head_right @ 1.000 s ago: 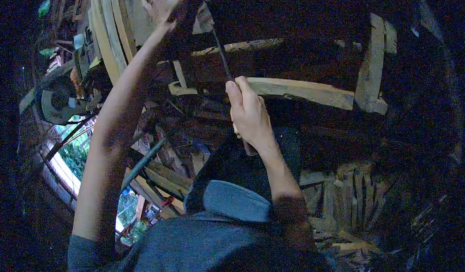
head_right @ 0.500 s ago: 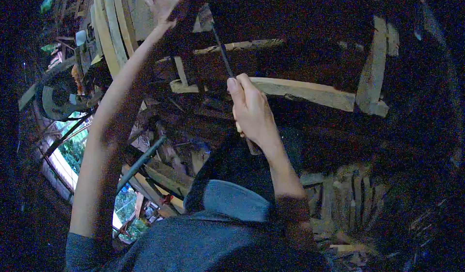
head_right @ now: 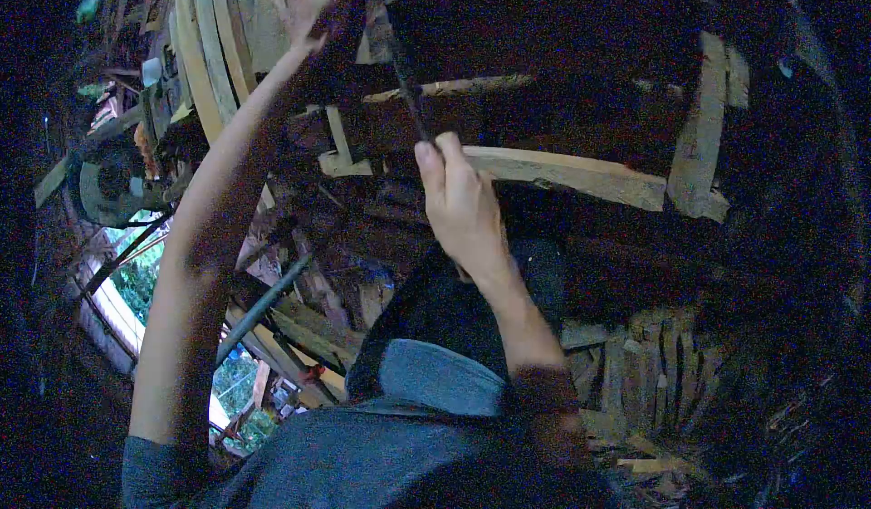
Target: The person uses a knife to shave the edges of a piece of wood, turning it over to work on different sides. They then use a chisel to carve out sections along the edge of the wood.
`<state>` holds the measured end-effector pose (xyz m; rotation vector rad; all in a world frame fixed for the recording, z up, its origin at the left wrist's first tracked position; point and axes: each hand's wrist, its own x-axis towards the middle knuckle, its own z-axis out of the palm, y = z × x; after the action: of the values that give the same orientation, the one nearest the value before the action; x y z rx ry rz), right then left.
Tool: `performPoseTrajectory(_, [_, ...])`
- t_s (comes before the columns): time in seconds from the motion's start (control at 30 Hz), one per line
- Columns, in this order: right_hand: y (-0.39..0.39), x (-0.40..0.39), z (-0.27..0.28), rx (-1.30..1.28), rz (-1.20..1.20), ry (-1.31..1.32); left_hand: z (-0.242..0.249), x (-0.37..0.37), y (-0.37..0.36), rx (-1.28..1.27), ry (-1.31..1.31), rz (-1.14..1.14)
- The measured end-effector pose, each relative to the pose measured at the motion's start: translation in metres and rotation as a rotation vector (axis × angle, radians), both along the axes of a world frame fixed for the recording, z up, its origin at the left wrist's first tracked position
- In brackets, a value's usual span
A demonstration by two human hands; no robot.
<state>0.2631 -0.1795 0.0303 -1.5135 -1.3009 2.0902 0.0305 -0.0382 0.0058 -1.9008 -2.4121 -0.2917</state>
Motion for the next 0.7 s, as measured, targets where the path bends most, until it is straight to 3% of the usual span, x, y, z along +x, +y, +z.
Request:
performPoseTrajectory(0.1, [-0.003,-0.002,0.001,-0.020,0.023,0.003,-0.003,-0.001,0.001,0.022,-0.009,-0.033])
performPoseTrajectory(0.17, [0.012,-0.007,0.003,-0.199,0.018,0.032,-0.003,-0.004,0.005,0.063,-0.016,-0.021])
performPoseTrajectory(0.3, [-0.002,-0.008,0.001,-0.010,-0.010,0.031,-0.003,-0.003,0.006,0.042,0.025,-0.032])
performPoseTrajectory(0.4, [0.019,-0.012,0.015,-0.266,-0.020,0.104,-0.006,-0.003,-0.001,0.046,0.019,-0.024])
performPoseTrajectory(0.53, [0.007,-0.023,-0.008,-0.002,-0.078,0.086,-0.006,-0.007,0.004,0.020,0.040,-0.018])
performPoseTrajectory(0.63, [0.003,-0.006,0.016,-0.146,-0.014,0.063,-0.006,-0.006,0.003,0.029,0.015,-0.035])
performPoseTrajectory(0.7, [0.013,-0.016,0.003,-0.094,-0.026,0.037,-0.011,-0.007,0.002,0.040,0.039,-0.030])
